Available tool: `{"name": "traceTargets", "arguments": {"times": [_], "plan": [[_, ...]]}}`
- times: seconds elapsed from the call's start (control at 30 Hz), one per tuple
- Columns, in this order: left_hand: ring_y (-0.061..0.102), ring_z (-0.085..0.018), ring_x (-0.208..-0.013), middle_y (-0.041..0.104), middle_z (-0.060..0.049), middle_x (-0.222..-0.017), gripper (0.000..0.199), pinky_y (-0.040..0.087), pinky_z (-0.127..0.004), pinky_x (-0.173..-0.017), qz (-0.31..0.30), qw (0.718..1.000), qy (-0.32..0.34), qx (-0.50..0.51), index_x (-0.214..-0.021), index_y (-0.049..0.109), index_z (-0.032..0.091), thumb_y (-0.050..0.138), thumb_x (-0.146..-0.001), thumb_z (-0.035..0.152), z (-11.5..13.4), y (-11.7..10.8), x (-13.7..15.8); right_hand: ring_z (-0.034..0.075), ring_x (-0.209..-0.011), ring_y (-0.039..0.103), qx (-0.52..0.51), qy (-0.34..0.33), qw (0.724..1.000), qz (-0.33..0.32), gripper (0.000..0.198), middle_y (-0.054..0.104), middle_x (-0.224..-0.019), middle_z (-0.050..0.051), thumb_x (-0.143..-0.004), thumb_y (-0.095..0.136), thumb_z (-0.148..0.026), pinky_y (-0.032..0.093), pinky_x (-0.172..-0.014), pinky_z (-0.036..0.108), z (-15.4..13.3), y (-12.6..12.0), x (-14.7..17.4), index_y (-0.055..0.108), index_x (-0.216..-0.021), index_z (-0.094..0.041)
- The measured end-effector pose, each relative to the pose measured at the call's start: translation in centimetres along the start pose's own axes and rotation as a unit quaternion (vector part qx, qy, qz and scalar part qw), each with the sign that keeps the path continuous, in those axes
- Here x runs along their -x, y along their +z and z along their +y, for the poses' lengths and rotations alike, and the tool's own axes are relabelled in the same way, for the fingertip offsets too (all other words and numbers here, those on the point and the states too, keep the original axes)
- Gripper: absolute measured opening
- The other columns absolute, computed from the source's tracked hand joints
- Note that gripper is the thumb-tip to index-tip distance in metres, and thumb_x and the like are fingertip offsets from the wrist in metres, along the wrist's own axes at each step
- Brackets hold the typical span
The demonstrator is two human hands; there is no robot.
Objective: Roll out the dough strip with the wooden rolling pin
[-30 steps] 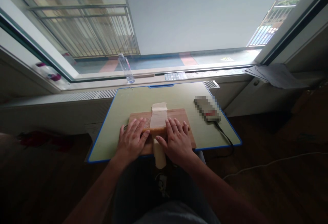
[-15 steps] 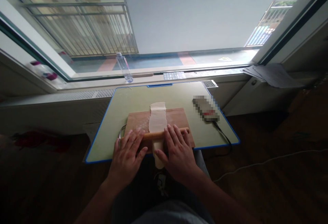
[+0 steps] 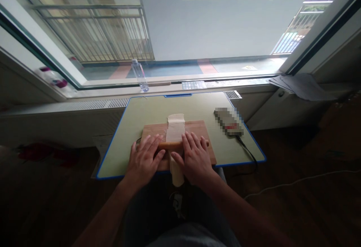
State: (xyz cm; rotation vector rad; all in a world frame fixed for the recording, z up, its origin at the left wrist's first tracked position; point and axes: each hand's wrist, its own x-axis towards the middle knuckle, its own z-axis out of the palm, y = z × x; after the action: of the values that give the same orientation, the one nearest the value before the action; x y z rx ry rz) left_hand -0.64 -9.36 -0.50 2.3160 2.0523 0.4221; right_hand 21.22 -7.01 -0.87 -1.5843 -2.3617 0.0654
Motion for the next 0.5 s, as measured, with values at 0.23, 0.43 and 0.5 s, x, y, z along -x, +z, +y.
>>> {"name": "traceTargets", "arguments": {"times": [0.23,0.43,0.5], "plan": [[0.041,-0.033,-0.161,0.048,-0.008,-0.171,0.060,0.024,-0.067,-0.134,0.003,1.000,0.005,0.003,-0.168,0.045,0.030,0.041,-0.111,0.049,0.0,0.3,2.5,0.035,-0.162,0.037,-0.009,-0.017,1.000,0.019,0.074,0.044,-0.173,0.015,-0.110,0.045,-0.060,0.022,-0.133,0.058,0.0,0.1,1.7,0.043,-0.169,-0.017],[0.041,-0.037,-0.160,0.050,-0.009,-0.170,0.059,0.020,-0.077,-0.130,-0.007,0.999,-0.041,-0.002,-0.160,0.056,0.028,0.035,-0.112,0.053,-0.5,0.1,-5.6,0.037,-0.162,0.034,0.017,0.045,0.999,-0.025,0.073,0.048,-0.170,0.015,-0.113,0.034,-0.061,0.022,-0.132,0.056,0.6,0.7,-7.2,0.052,-0.163,-0.011],[0.042,-0.038,-0.160,0.049,-0.009,-0.170,0.059,0.020,-0.077,-0.130,-0.008,0.999,-0.041,-0.004,-0.159,0.058,0.026,0.034,-0.112,0.053,-0.6,0.0,-6.5,0.038,-0.162,0.034,0.022,0.053,0.998,-0.024,0.073,0.049,-0.169,0.015,-0.113,0.034,-0.061,0.022,-0.131,0.058,0.5,0.8,-8.0,0.052,-0.163,-0.010]]}}
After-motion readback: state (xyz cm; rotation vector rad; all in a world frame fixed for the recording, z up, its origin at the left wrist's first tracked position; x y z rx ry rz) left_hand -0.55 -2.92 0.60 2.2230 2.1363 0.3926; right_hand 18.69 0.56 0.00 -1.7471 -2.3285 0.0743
